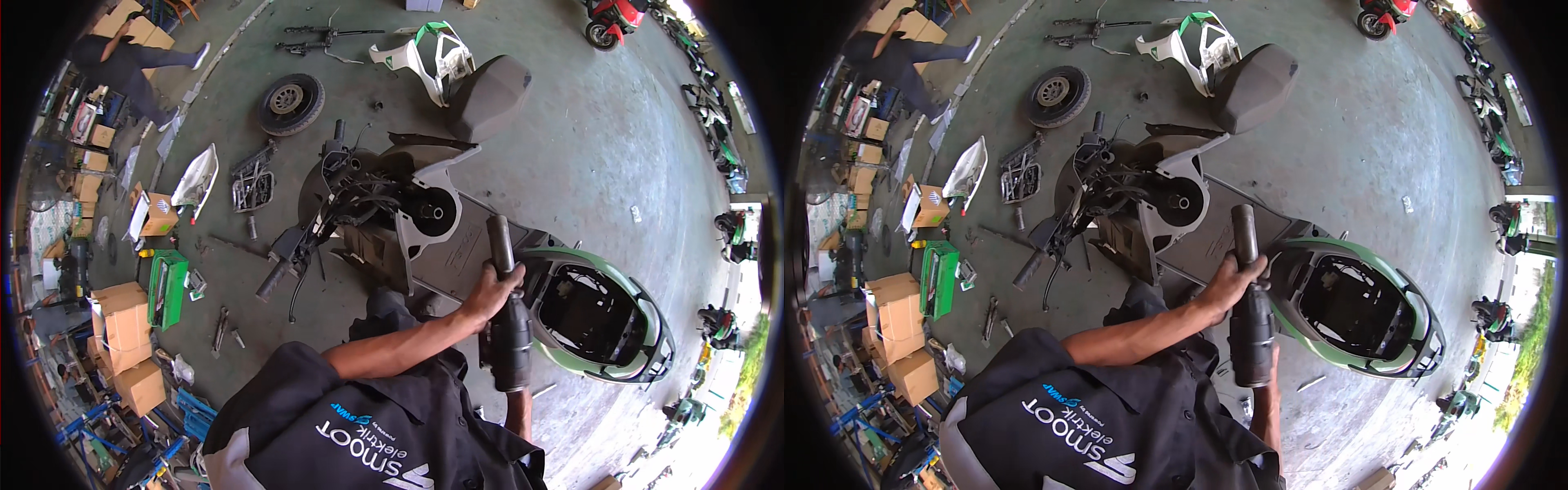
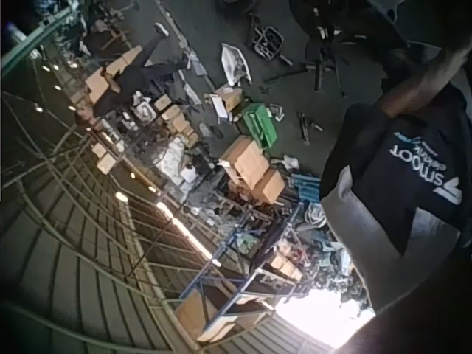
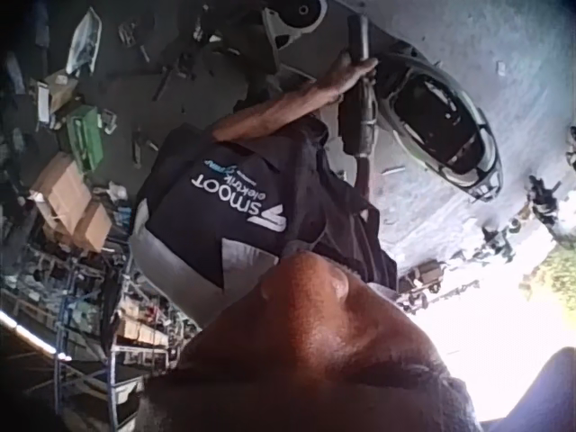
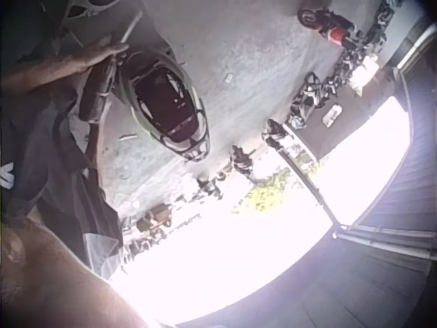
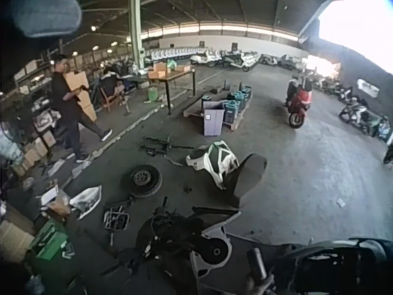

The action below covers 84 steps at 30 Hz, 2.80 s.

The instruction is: The person assembles internal components of a motorcycle's front end, using a screwdriver to align and secure metal tubes and rods within the frame housing.

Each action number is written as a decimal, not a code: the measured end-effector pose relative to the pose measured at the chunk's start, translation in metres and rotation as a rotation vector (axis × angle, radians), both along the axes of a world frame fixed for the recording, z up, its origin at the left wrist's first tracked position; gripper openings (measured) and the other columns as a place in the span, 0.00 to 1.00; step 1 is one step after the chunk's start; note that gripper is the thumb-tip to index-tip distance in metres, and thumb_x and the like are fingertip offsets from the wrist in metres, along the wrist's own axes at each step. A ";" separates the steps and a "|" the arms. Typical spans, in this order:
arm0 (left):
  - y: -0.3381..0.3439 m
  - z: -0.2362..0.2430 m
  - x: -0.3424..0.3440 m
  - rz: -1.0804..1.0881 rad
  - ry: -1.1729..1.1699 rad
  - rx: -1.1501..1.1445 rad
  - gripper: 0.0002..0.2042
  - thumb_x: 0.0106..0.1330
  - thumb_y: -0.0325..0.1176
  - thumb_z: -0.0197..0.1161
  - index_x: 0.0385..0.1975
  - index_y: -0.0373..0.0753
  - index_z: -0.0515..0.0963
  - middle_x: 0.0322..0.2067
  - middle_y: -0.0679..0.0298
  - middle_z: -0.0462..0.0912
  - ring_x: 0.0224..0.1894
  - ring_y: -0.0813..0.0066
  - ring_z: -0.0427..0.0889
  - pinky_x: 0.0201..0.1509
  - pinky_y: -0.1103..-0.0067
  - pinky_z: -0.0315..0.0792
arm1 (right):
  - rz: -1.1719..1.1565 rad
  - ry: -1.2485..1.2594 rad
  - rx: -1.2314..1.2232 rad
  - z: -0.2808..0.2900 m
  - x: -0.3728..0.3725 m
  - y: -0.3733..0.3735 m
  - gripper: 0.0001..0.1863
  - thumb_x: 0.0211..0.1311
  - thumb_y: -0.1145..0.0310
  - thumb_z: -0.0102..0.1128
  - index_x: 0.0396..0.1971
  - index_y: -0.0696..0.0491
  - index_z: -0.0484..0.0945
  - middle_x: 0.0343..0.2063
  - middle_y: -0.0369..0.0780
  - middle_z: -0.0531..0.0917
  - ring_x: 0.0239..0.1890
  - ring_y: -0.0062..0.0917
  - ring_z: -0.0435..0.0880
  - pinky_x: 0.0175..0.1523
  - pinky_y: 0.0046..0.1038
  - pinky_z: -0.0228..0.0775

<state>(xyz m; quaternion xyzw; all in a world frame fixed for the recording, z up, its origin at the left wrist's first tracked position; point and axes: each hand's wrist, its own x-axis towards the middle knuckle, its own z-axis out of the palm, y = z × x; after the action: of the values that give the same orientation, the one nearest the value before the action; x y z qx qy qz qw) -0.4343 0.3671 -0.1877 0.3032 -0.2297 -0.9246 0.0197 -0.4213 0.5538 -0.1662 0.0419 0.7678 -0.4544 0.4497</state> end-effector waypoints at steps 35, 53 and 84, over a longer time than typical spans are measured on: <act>0.061 -0.087 0.387 0.618 -0.946 -0.346 0.46 0.52 0.37 0.71 0.59 0.30 0.40 0.38 0.51 0.74 0.41 0.64 0.78 0.41 0.66 0.76 | 1.333 1.077 0.153 -0.107 -0.169 -0.290 0.23 0.57 0.71 0.51 0.56 0.51 0.70 0.47 0.54 0.79 0.52 0.54 0.75 0.53 0.48 0.67; -0.006 -0.079 0.543 0.850 -1.016 -0.390 0.31 0.54 0.27 0.70 0.51 0.29 0.55 0.35 0.59 0.72 0.34 0.74 0.75 0.35 0.76 0.75 | 0.928 1.051 0.069 -0.154 -0.195 -0.281 0.20 0.51 0.65 0.60 0.44 0.56 0.77 0.34 0.51 0.84 0.38 0.42 0.84 0.43 0.38 0.74; -0.315 -0.109 0.580 0.479 -1.028 -0.602 0.44 0.55 0.31 0.71 0.64 0.30 0.44 0.41 0.56 0.71 0.40 0.69 0.74 0.43 0.75 0.74 | 0.711 0.780 0.071 -0.133 -0.179 -0.217 0.15 0.60 0.65 0.63 0.44 0.56 0.78 0.28 0.33 0.80 0.24 0.14 0.73 0.26 0.20 0.65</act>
<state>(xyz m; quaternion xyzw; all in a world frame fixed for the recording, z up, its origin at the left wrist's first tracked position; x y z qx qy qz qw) 0.1460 0.0522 -0.2967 0.7320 -0.3852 -0.5262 0.1973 -0.6004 0.3366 -0.2990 -0.3780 0.8599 -0.2294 0.2552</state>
